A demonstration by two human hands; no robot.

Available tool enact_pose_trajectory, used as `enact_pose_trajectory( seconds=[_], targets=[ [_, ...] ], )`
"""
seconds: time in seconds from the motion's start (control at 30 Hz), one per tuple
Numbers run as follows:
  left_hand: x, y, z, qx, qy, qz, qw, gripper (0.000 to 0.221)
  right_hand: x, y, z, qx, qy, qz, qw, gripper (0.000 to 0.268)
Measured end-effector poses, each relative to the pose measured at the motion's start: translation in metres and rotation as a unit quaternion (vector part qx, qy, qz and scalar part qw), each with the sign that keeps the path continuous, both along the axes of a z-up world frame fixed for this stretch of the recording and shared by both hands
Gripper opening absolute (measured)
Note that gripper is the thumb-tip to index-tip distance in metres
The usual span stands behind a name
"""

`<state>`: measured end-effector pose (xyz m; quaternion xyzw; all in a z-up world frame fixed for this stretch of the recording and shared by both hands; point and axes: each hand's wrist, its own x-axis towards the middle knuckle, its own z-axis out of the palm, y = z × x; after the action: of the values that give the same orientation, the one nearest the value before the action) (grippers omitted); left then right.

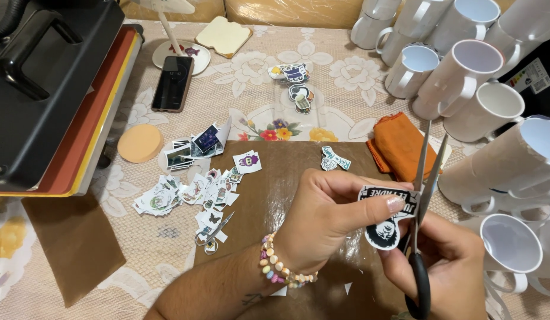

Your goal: The person is manually cutting out individual stickers from a sheet using a pair of scissors.

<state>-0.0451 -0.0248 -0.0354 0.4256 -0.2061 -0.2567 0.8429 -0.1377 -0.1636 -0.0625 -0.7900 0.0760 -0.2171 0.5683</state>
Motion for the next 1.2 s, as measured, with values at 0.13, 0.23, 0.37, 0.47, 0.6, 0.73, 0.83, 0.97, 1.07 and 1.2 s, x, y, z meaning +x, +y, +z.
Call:
enact_pose_trajectory(
  seconds=[0.13,0.23,0.37,0.47,0.6,0.73,0.83,0.97,1.07,1.2],
  targets=[
    [0.002,0.002,0.001,-0.026,0.000,-0.022,0.999,0.024,-0.001,-0.002,0.002,-0.019,-0.002,0.006,1.000,0.016],
    [0.004,0.004,0.007,-0.015,0.002,-0.029,0.999,0.015,-0.003,-0.005,0.000,-0.027,-0.006,0.010,1.000,0.017],
    [0.007,0.004,0.006,0.011,-0.012,-0.015,1.000,0.008,-0.004,-0.005,0.003,-0.012,-0.003,0.022,1.000,0.012],
    [0.010,0.003,0.004,0.036,-0.016,0.005,0.999,0.006,-0.004,-0.005,0.005,-0.003,0.003,0.023,1.000,0.013],
    [0.011,0.005,0.011,0.044,-0.030,0.008,0.999,0.016,-0.006,-0.006,0.005,-0.013,0.020,0.014,1.000,0.015],
    [0.012,0.007,0.016,0.048,-0.028,0.006,0.998,0.019,-0.006,-0.007,0.007,-0.019,0.024,0.012,0.999,0.014],
    [0.014,0.007,0.018,0.070,-0.034,0.021,0.997,0.022,-0.006,-0.011,0.006,-0.043,0.044,-0.001,0.998,0.012],
    [0.019,0.010,0.017,0.056,-0.052,0.019,0.997,0.015,-0.006,-0.015,0.008,-0.073,0.033,0.039,0.996,0.014],
    [0.022,0.012,0.023,0.049,-0.059,0.004,0.997,0.014,-0.007,-0.015,0.013,-0.067,0.031,0.046,0.996,0.017],
    [0.026,0.015,0.019,0.091,-0.097,0.016,0.991,0.018,-0.025,-0.021,0.014,-0.090,0.041,-0.016,0.995,0.016]
  ],
)
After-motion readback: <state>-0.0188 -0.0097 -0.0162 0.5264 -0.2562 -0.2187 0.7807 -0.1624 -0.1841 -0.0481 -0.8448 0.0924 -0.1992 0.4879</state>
